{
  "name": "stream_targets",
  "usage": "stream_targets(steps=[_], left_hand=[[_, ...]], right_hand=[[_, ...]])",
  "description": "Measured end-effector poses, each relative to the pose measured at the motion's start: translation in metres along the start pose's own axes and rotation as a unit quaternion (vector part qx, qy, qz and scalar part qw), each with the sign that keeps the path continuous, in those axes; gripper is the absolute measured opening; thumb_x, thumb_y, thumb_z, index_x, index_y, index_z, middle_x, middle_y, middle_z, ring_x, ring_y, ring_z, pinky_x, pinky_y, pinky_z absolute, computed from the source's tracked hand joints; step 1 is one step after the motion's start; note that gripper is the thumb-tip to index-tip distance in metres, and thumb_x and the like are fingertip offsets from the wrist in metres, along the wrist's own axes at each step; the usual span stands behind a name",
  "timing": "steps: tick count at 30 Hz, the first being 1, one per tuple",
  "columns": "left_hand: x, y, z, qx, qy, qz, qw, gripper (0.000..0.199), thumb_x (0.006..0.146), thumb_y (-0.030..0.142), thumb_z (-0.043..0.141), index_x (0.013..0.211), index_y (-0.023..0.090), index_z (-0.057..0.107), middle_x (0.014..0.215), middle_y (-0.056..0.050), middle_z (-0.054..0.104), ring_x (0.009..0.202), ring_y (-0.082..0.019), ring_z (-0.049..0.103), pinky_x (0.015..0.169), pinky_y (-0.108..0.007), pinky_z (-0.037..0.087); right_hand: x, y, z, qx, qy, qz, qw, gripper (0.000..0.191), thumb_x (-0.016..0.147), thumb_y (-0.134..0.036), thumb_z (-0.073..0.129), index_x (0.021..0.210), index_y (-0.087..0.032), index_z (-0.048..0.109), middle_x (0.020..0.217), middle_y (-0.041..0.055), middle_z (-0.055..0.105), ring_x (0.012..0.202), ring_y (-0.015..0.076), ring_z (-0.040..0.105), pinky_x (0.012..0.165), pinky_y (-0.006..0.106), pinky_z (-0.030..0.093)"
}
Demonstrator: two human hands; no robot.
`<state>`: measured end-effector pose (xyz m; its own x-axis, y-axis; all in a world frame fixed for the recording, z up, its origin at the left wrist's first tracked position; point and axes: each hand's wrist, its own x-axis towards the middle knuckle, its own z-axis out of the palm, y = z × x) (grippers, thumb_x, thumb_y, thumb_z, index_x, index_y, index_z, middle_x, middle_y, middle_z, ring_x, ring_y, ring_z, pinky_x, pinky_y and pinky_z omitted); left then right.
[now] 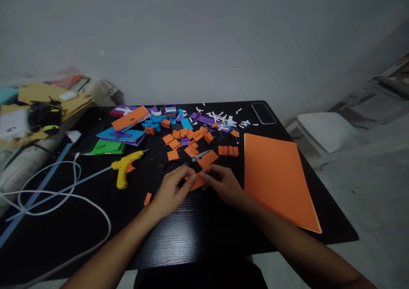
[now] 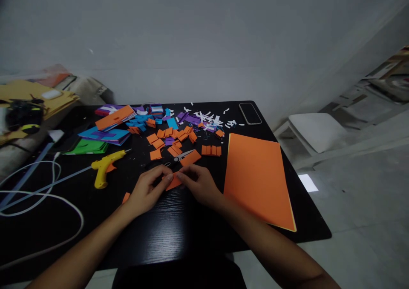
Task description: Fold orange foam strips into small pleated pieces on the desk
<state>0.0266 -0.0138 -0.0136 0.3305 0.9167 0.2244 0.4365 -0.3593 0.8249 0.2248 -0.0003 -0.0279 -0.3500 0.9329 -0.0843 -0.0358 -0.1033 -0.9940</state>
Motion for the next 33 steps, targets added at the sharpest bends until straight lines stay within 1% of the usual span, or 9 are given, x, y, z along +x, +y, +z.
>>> stream_targets(steps=[7, 10, 13, 16, 19, 25, 30, 31, 33], left_hand=[[0.0009, 0.0029, 0.0009, -0.018, 0.010, -0.023, 1.000, 0.024, 0.102, 0.031, 0.053, 0.084, 0.019, 0.062, 0.076, 0.001, 0.059, 0.072, -0.014, 0.055, 0.067, -0.025, 0.041], [0.0007, 0.0018, 0.0012, -0.024, 0.024, -0.038, 0.999, 0.025, 0.102, 0.032, 0.052, 0.085, 0.018, 0.062, 0.076, 0.000, 0.059, 0.071, -0.014, 0.053, 0.067, -0.026, 0.041], [0.0000, 0.0006, 0.0016, -0.027, 0.036, -0.051, 0.998, 0.026, 0.103, 0.034, 0.052, 0.084, 0.018, 0.061, 0.077, 0.000, 0.058, 0.071, -0.014, 0.053, 0.067, -0.026, 0.041], [-0.0007, 0.0011, 0.0020, -0.026, 0.037, -0.048, 0.998, 0.025, 0.103, 0.034, 0.052, 0.084, 0.019, 0.061, 0.076, 0.000, 0.057, 0.072, -0.014, 0.053, 0.067, -0.026, 0.041], [-0.0007, 0.0015, 0.0023, -0.027, 0.039, -0.043, 0.998, 0.025, 0.102, 0.034, 0.052, 0.084, 0.019, 0.061, 0.077, 0.000, 0.058, 0.072, -0.014, 0.054, 0.068, -0.026, 0.042], [0.0010, -0.0017, 0.0031, -0.037, 0.051, -0.063, 0.996, 0.027, 0.101, 0.037, 0.053, 0.084, 0.019, 0.062, 0.076, 0.000, 0.059, 0.070, -0.015, 0.053, 0.065, -0.026, 0.042], [0.0009, -0.0013, 0.0011, -0.060, 0.036, -0.080, 0.994, 0.025, 0.100, 0.038, 0.055, 0.088, 0.019, 0.066, 0.077, 0.000, 0.062, 0.070, -0.015, 0.056, 0.065, -0.026, 0.043], [0.0007, -0.0011, 0.0002, -0.064, 0.032, -0.080, 0.994, 0.026, 0.101, 0.038, 0.054, 0.091, 0.019, 0.067, 0.079, -0.001, 0.064, 0.071, -0.015, 0.058, 0.066, -0.026, 0.045], [0.0007, -0.0018, -0.0016, -0.071, 0.027, -0.077, 0.994, 0.027, 0.103, 0.039, 0.051, 0.098, 0.019, 0.069, 0.088, -0.003, 0.070, 0.081, -0.018, 0.064, 0.075, -0.027, 0.048]], right_hand=[[-0.0005, 0.0013, 0.0030, -0.006, 0.031, 0.000, 0.999, 0.035, 0.084, -0.054, 0.076, 0.084, -0.019, 0.070, 0.076, -0.0001, 0.071, 0.060, 0.0138, 0.065, 0.062, 0.027, 0.054], [-0.0015, 0.0003, 0.0042, -0.011, 0.005, 0.006, 1.000, 0.036, 0.085, -0.054, 0.075, 0.088, -0.018, 0.071, 0.078, 0.0011, 0.072, 0.064, 0.0145, 0.067, 0.066, 0.028, 0.055], [-0.0027, -0.0008, 0.0039, -0.022, -0.022, 0.019, 0.999, 0.038, 0.086, -0.055, 0.073, 0.082, -0.017, 0.071, 0.074, 0.0023, 0.073, 0.063, 0.0148, 0.067, 0.064, 0.028, 0.054], [-0.0033, -0.0020, 0.0029, -0.023, -0.016, 0.031, 0.999, 0.039, 0.086, -0.055, 0.073, 0.076, -0.017, 0.069, 0.069, 0.0018, 0.072, 0.057, 0.0132, 0.064, 0.057, 0.025, 0.052], [-0.0027, -0.0030, 0.0021, -0.021, -0.019, 0.032, 0.999, 0.040, 0.086, -0.055, 0.073, 0.077, -0.017, 0.070, 0.069, 0.0020, 0.073, 0.056, 0.0127, 0.063, 0.055, 0.024, 0.050], [-0.0013, -0.0049, 0.0010, -0.010, -0.029, 0.008, 0.999, 0.039, 0.088, -0.056, 0.071, 0.086, -0.017, 0.074, 0.077, 0.0039, 0.076, 0.064, 0.0152, 0.069, 0.064, 0.028, 0.057], [-0.0036, -0.0054, 0.0009, -0.034, -0.039, 0.009, 0.999, 0.038, 0.091, -0.053, 0.068, 0.081, -0.016, 0.073, 0.075, 0.0039, 0.075, 0.061, 0.0142, 0.067, 0.062, 0.027, 0.056], [-0.0037, -0.0055, 0.0010, -0.034, -0.041, 0.010, 0.999, 0.038, 0.091, -0.053, 0.068, 0.081, -0.017, 0.073, 0.075, 0.0037, 0.075, 0.062, 0.0142, 0.066, 0.063, 0.028, 0.056], [-0.0030, -0.0053, 0.0012, -0.025, -0.037, 0.005, 0.999, 0.038, 0.091, -0.053, 0.069, 0.083, -0.017, 0.074, 0.076, 0.0034, 0.074, 0.064, 0.0146, 0.067, 0.064, 0.028, 0.057]])
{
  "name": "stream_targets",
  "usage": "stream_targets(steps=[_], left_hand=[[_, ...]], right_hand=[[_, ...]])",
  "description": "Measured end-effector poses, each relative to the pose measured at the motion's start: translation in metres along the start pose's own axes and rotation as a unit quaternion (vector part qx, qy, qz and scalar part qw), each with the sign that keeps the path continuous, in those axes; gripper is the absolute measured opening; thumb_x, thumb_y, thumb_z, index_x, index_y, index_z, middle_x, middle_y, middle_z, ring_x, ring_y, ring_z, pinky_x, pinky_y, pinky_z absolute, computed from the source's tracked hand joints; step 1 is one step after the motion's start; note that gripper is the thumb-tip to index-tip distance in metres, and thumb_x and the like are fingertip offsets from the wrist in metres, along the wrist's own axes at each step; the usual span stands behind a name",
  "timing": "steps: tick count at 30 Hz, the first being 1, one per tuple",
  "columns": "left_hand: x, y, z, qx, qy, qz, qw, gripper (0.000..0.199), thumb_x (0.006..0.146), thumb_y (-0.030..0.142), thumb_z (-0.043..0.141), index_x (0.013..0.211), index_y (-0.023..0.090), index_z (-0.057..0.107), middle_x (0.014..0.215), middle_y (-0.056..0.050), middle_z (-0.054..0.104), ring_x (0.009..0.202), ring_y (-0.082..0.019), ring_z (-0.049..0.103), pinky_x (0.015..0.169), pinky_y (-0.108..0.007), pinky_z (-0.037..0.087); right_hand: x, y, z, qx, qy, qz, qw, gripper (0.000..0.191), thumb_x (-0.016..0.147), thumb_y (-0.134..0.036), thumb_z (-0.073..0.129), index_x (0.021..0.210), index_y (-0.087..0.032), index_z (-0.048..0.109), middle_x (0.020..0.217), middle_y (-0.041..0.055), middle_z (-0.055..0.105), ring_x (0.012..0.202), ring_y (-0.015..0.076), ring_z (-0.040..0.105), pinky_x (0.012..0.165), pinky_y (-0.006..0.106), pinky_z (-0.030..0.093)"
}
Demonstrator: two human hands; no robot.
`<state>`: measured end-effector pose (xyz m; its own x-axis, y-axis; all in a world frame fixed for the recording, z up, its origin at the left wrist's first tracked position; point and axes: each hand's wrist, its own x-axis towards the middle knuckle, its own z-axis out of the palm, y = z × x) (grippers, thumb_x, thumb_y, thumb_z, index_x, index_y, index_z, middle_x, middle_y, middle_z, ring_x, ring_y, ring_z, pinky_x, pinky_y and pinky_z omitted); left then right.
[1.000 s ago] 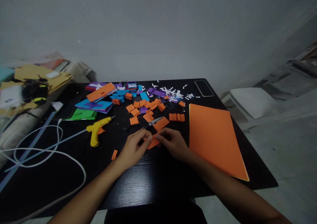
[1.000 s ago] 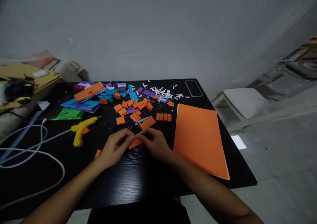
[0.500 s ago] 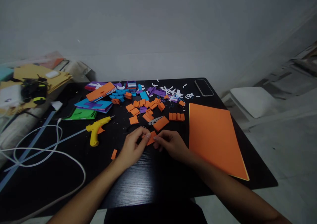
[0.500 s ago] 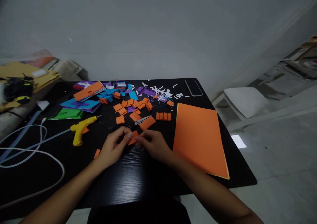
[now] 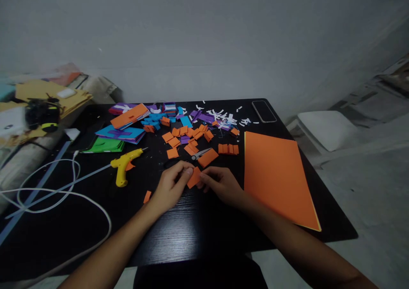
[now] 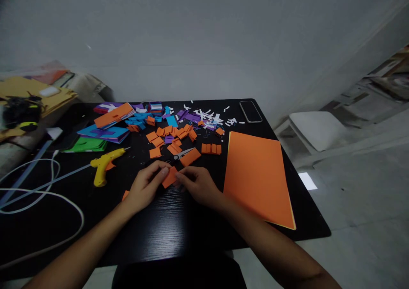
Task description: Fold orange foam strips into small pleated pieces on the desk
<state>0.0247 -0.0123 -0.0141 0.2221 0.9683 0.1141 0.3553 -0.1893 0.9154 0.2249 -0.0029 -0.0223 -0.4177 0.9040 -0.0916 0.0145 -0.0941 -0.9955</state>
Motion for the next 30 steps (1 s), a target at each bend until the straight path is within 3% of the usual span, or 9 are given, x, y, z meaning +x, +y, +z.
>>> stream_targets(steps=[3, 5, 11, 14, 18, 22, 26, 30], left_hand=[[0.001, -0.003, -0.002, -0.015, -0.002, -0.004, 1.000, 0.032, 0.105, 0.040, 0.046, 0.112, 0.021, 0.071, 0.107, -0.006, 0.074, 0.104, -0.022, 0.067, 0.092, -0.032, 0.049], [0.002, -0.005, -0.001, -0.022, 0.003, -0.018, 1.000, 0.033, 0.105, 0.041, 0.047, 0.117, 0.021, 0.071, 0.110, -0.006, 0.074, 0.108, -0.023, 0.066, 0.093, -0.032, 0.049], [0.003, -0.005, 0.004, -0.044, 0.006, -0.036, 0.998, 0.030, 0.099, 0.036, 0.057, 0.121, 0.020, 0.069, 0.088, -0.002, 0.070, 0.079, -0.017, 0.065, 0.074, -0.027, 0.051], [0.003, -0.006, 0.005, -0.057, 0.011, -0.034, 0.998, 0.028, 0.093, 0.028, 0.060, 0.119, 0.019, 0.069, 0.084, -0.001, 0.067, 0.074, -0.015, 0.062, 0.070, -0.026, 0.051], [0.004, -0.007, 0.006, -0.073, 0.014, -0.046, 0.996, 0.028, 0.089, 0.025, 0.062, 0.115, 0.019, 0.068, 0.084, -0.001, 0.068, 0.074, -0.015, 0.063, 0.070, -0.027, 0.052], [0.005, -0.006, 0.006, -0.081, 0.020, -0.058, 0.995, 0.025, 0.086, 0.028, 0.067, 0.110, 0.018, 0.068, 0.078, 0.000, 0.067, 0.070, -0.015, 0.063, 0.067, -0.027, 0.051], [0.004, -0.007, 0.007, -0.084, 0.011, -0.071, 0.994, 0.026, 0.087, 0.032, 0.068, 0.109, 0.018, 0.069, 0.073, 0.001, 0.064, 0.067, -0.015, 0.062, 0.065, -0.026, 0.048], [0.003, -0.009, 0.008, -0.092, -0.006, -0.078, 0.993, 0.029, 0.089, 0.034, 0.067, 0.113, 0.017, 0.067, 0.075, 0.000, 0.065, 0.070, -0.015, 0.062, 0.067, -0.027, 0.048]], right_hand=[[0.003, 0.002, 0.000, 0.034, 0.013, -0.004, 0.999, 0.039, 0.090, -0.056, 0.069, 0.092, -0.018, 0.076, 0.084, 0.0034, 0.075, 0.072, 0.0166, 0.070, 0.067, 0.029, 0.060], [0.006, 0.005, -0.001, 0.071, 0.016, 0.011, 0.997, 0.041, 0.087, -0.058, 0.070, 0.097, -0.018, 0.076, 0.089, 0.0035, 0.075, 0.076, 0.0177, 0.071, 0.066, 0.030, 0.062], [0.009, 0.011, -0.003, 0.160, 0.020, 0.083, 0.983, 0.032, 0.082, -0.044, 0.077, 0.102, -0.019, 0.076, 0.084, 0.0018, 0.074, 0.072, 0.0162, 0.072, 0.068, 0.031, 0.064], [0.008, 0.008, -0.003, 0.188, 0.014, 0.096, 0.977, 0.027, 0.080, -0.031, 0.076, 0.103, -0.018, 0.076, 0.088, 0.0028, 0.076, 0.072, 0.0147, 0.073, 0.074, 0.031, 0.063], [0.007, 0.005, -0.004, 0.183, 0.017, 0.090, 0.979, 0.038, 0.069, -0.020, 0.081, 0.106, -0.020, 0.076, 0.095, 0.0028, 0.078, 0.079, 0.0170, 0.073, 0.073, 0.031, 0.061], [0.007, 0.006, -0.004, 0.147, 0.016, 0.068, 0.987, 0.041, 0.069, -0.027, 0.086, 0.109, -0.019, 0.076, 0.097, 0.0044, 0.078, 0.081, 0.0185, 0.073, 0.070, 0.030, 0.058], [0.008, 0.007, -0.003, 0.068, 0.060, 0.028, 0.995, 0.035, 0.073, -0.038, 0.085, 0.101, -0.019, 0.077, 0.096, 0.0049, 0.078, 0.084, 0.0193, 0.071, 0.075, 0.031, 0.056], [0.011, 0.009, -0.006, 0.087, 0.099, 0.033, 0.991, 0.035, 0.076, -0.048, 0.082, 0.090, -0.017, 0.077, 0.085, 0.0033, 0.075, 0.075, 0.0172, 0.067, 0.069, 0.030, 0.055]])
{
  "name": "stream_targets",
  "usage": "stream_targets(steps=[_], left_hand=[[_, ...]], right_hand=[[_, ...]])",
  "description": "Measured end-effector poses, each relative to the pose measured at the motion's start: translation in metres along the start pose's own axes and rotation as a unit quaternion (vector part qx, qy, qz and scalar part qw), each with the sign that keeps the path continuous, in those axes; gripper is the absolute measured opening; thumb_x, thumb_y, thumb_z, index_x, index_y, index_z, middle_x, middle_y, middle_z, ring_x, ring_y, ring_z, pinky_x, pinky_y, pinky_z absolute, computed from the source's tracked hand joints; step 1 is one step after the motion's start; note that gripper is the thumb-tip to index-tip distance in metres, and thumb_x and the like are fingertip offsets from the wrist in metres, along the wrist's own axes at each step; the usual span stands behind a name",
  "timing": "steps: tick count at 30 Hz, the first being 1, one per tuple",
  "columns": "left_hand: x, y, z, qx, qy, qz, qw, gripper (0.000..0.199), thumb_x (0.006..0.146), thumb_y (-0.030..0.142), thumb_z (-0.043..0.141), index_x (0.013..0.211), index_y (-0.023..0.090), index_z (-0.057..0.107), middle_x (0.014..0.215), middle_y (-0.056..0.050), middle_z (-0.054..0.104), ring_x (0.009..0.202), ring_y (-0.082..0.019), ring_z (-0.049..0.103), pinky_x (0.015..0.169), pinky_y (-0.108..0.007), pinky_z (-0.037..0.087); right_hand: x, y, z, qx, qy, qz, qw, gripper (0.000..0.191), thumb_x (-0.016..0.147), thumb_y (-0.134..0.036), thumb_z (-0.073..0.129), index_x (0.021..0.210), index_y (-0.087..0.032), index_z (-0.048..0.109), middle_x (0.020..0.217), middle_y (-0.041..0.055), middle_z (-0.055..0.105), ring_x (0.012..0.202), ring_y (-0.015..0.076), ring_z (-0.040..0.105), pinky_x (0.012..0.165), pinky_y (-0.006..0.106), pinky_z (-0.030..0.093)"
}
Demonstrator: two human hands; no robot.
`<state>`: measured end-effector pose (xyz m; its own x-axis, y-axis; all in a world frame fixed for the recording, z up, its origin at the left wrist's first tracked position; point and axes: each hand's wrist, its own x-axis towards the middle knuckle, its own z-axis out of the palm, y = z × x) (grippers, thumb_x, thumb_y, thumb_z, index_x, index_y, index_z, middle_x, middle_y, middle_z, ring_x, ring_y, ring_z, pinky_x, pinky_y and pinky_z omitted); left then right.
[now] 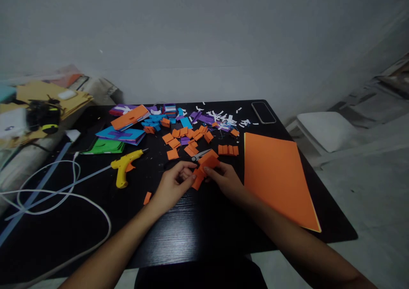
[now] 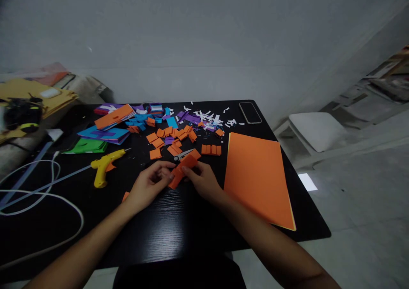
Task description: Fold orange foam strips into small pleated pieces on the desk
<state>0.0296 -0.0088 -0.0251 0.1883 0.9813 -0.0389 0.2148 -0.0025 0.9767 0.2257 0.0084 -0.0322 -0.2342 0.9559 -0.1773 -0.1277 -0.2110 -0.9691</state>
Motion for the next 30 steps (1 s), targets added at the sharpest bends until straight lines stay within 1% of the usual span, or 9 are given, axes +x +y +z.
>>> stream_targets(steps=[4, 8, 11, 15, 17, 22, 25, 27, 30], left_hand=[[-0.001, 0.000, 0.000, 0.023, -0.007, 0.005, 1.000, 0.030, 0.090, 0.033, 0.065, 0.116, 0.017, 0.068, 0.077, -0.001, 0.065, 0.071, -0.015, 0.063, 0.067, -0.026, 0.048], [-0.001, 0.000, -0.001, 0.058, -0.028, 0.015, 0.998, 0.033, 0.093, 0.033, 0.062, 0.122, 0.018, 0.066, 0.078, 0.000, 0.064, 0.071, -0.015, 0.062, 0.065, -0.025, 0.046], [-0.002, 0.001, -0.002, 0.087, -0.047, 0.018, 0.995, 0.033, 0.094, 0.033, 0.061, 0.123, 0.018, 0.066, 0.080, 0.000, 0.064, 0.072, -0.015, 0.061, 0.063, -0.025, 0.044], [-0.003, 0.007, -0.003, 0.090, -0.065, 0.042, 0.993, 0.029, 0.096, 0.032, 0.058, 0.120, 0.017, 0.067, 0.087, -0.002, 0.066, 0.080, -0.016, 0.062, 0.072, -0.027, 0.049], [-0.003, 0.009, -0.002, 0.081, -0.058, 0.047, 0.994, 0.028, 0.096, 0.032, 0.059, 0.117, 0.017, 0.067, 0.089, -0.003, 0.067, 0.081, -0.017, 0.062, 0.074, -0.028, 0.050], [-0.002, 0.007, 0.002, 0.063, -0.033, 0.039, 0.997, 0.024, 0.094, 0.037, 0.064, 0.106, 0.017, 0.069, 0.084, -0.003, 0.068, 0.076, -0.016, 0.064, 0.070, -0.027, 0.050], [-0.002, 0.005, 0.003, 0.067, -0.031, 0.039, 0.997, 0.021, 0.095, 0.035, 0.064, 0.105, 0.017, 0.069, 0.084, -0.002, 0.069, 0.074, -0.015, 0.064, 0.068, -0.026, 0.049], [-0.002, 0.005, 0.002, 0.076, -0.026, 0.048, 0.996, 0.018, 0.094, 0.033, 0.064, 0.104, 0.018, 0.069, 0.085, -0.002, 0.069, 0.074, -0.015, 0.064, 0.067, -0.025, 0.049], [-0.003, 0.007, 0.001, 0.099, -0.013, 0.076, 0.992, 0.013, 0.094, 0.030, 0.065, 0.096, 0.018, 0.070, 0.084, -0.001, 0.068, 0.075, -0.014, 0.063, 0.069, -0.024, 0.049]], right_hand=[[0.003, -0.002, -0.002, 0.063, 0.020, 0.036, 0.997, 0.039, 0.072, -0.050, 0.084, 0.092, -0.017, 0.078, 0.090, 0.0041, 0.076, 0.078, 0.0176, 0.068, 0.070, 0.029, 0.056], [0.002, -0.004, -0.002, 0.096, 0.035, 0.038, 0.994, 0.039, 0.073, -0.050, 0.085, 0.096, -0.019, 0.078, 0.095, 0.0048, 0.077, 0.085, 0.0208, 0.070, 0.071, 0.030, 0.058], [0.002, -0.003, -0.002, 0.098, 0.032, 0.040, 0.994, 0.039, 0.073, -0.050, 0.085, 0.095, -0.019, 0.078, 0.093, 0.0048, 0.077, 0.084, 0.0208, 0.070, 0.070, 0.031, 0.059], [0.001, -0.001, -0.002, 0.096, 0.016, 0.045, 0.994, 0.040, 0.072, -0.050, 0.086, 0.094, -0.018, 0.077, 0.091, 0.0044, 0.076, 0.080, 0.0189, 0.070, 0.067, 0.030, 0.060], [0.001, -0.002, -0.001, 0.101, 0.012, 0.043, 0.994, 0.039, 0.072, -0.049, 0.086, 0.094, -0.018, 0.077, 0.091, 0.0043, 0.075, 0.081, 0.0190, 0.070, 0.068, 0.030, 0.061], [-0.002, -0.005, 0.001, 0.105, -0.002, 0.045, 0.993, 0.037, 0.073, -0.048, 0.087, 0.093, -0.018, 0.078, 0.091, 0.0047, 0.075, 0.081, 0.0194, 0.071, 0.065, 0.029, 0.061], [-0.003, -0.005, 0.002, 0.096, -0.016, 0.048, 0.994, 0.036, 0.072, -0.047, 0.087, 0.092, -0.018, 0.079, 0.092, 0.0042, 0.075, 0.082, 0.0182, 0.071, 0.068, 0.029, 0.061], [-0.004, -0.004, 0.002, 0.084, -0.023, 0.045, 0.995, 0.034, 0.073, -0.046, 0.087, 0.090, -0.018, 0.079, 0.091, 0.0042, 0.076, 0.081, 0.0175, 0.070, 0.070, 0.029, 0.060], [-0.004, -0.002, 0.002, 0.066, -0.029, 0.032, 0.997, 0.031, 0.075, -0.046, 0.085, 0.087, -0.018, 0.079, 0.088, 0.0035, 0.075, 0.080, 0.0169, 0.069, 0.071, 0.028, 0.057]])
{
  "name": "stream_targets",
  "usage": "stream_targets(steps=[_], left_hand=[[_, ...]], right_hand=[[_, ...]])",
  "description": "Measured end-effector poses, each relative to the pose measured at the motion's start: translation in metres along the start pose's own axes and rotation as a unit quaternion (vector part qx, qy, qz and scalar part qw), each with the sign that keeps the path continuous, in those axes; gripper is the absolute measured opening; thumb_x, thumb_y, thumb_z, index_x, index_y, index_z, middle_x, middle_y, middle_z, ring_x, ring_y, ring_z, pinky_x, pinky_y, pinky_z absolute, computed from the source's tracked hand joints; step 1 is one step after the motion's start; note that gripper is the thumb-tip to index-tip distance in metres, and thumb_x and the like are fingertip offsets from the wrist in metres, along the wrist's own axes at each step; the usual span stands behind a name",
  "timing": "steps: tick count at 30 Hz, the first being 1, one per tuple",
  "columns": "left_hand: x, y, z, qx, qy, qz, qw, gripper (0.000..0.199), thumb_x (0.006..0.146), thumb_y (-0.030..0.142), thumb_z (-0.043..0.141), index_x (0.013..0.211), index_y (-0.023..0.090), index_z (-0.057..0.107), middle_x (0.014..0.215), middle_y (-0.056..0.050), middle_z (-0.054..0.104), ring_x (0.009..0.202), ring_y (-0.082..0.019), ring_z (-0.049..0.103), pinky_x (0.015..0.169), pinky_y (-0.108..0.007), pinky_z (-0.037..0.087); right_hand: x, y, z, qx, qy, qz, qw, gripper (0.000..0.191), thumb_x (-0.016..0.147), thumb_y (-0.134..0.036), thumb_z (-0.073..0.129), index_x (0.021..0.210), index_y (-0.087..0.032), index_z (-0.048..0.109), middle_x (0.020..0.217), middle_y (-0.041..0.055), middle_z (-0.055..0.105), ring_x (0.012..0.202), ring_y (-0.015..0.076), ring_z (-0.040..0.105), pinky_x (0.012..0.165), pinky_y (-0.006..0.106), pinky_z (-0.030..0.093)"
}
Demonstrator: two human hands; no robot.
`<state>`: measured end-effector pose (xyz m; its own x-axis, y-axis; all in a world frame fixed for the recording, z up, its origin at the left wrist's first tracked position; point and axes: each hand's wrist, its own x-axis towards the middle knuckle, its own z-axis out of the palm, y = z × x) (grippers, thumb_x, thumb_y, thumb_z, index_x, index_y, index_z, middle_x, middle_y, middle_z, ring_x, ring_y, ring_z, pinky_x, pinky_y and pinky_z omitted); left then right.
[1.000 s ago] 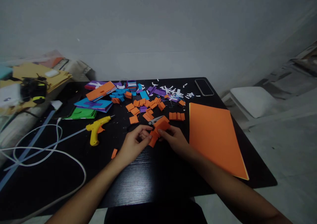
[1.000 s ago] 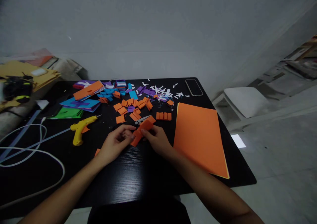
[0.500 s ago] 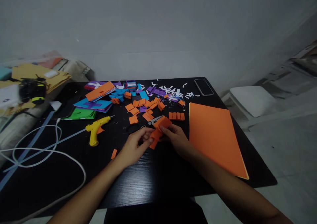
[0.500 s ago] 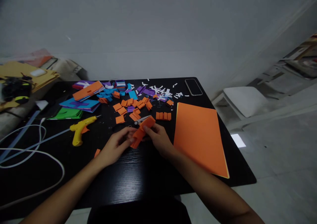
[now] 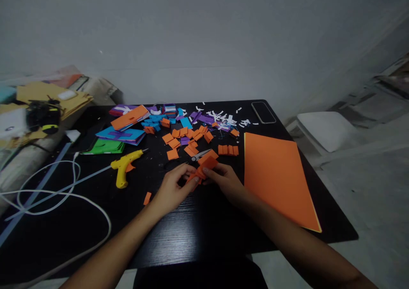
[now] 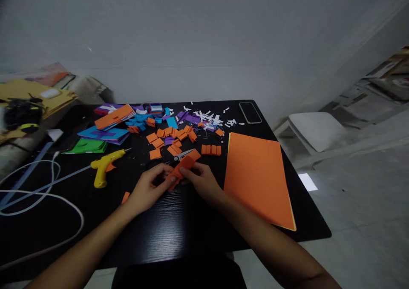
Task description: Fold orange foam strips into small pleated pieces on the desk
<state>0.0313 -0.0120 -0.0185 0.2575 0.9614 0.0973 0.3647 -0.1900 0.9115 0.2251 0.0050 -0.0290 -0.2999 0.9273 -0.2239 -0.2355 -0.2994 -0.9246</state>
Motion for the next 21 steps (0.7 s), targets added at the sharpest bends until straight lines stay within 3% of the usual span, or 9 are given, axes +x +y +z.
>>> stream_targets(steps=[8, 13, 21], left_hand=[[0.0012, 0.0001, -0.0022, 0.032, 0.016, 0.015, 0.999, 0.019, 0.094, 0.031, 0.062, 0.083, 0.017, 0.070, 0.070, 0.001, 0.062, 0.065, -0.013, 0.056, 0.062, -0.023, 0.044], [0.0012, 0.0013, -0.0025, 0.001, 0.034, -0.009, 0.999, 0.023, 0.094, 0.033, 0.062, 0.080, 0.017, 0.071, 0.069, 0.001, 0.064, 0.064, -0.012, 0.057, 0.061, -0.022, 0.043], [0.0014, 0.0003, 0.0005, -0.035, 0.029, -0.036, 0.998, 0.018, 0.091, 0.031, 0.064, 0.084, 0.017, 0.072, 0.070, 0.001, 0.067, 0.064, -0.013, 0.058, 0.063, -0.022, 0.046]], right_hand=[[-0.0004, 0.0009, -0.0013, -0.029, -0.019, -0.031, 0.999, 0.029, 0.079, -0.046, 0.083, 0.092, -0.020, 0.079, 0.088, 0.0018, 0.075, 0.076, 0.0167, 0.067, 0.074, 0.031, 0.055], [-0.0011, 0.0016, -0.0006, -0.008, -0.067, -0.030, 0.997, 0.041, 0.069, -0.034, 0.091, 0.105, -0.022, 0.076, 0.102, 0.0028, 0.077, 0.096, 0.0225, 0.072, 0.093, 0.038, 0.055], [-0.0013, 0.0040, -0.0003, -0.023, -0.014, -0.020, 0.999, 0.031, 0.069, -0.033, 0.090, 0.095, -0.022, 0.078, 0.095, 0.0019, 0.079, 0.091, 0.0226, 0.073, 0.093, 0.040, 0.055]])
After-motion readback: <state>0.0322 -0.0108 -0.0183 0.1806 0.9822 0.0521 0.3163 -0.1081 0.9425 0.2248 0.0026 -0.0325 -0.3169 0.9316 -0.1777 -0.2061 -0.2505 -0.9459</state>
